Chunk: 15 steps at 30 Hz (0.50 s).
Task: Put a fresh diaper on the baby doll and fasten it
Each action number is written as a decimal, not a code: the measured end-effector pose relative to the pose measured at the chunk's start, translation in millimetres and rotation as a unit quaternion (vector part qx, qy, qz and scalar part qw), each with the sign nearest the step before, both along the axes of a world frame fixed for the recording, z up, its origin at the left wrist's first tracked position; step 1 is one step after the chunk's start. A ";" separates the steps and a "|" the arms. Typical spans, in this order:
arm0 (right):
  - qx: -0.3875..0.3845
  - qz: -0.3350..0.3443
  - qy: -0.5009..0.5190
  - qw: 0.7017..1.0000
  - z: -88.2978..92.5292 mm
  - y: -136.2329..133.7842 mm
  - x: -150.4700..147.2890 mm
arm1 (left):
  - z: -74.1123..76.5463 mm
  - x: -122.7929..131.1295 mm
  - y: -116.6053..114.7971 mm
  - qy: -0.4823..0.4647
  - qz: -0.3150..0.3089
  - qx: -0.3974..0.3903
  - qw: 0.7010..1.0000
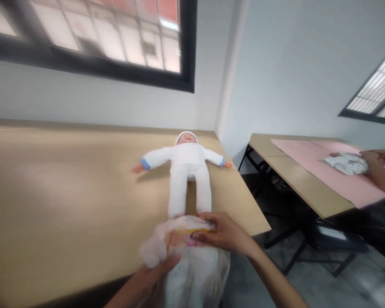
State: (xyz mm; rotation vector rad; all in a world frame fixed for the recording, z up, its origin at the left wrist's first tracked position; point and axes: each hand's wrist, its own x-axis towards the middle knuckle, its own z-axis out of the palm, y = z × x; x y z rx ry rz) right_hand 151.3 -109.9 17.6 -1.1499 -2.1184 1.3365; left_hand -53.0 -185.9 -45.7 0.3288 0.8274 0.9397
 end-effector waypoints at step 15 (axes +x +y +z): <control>0.427 -0.110 -0.073 0.895 -5.5 -25.1 -27.3 | 23.7 -7.8 8.7 -0.100 0.080 -0.073 0.989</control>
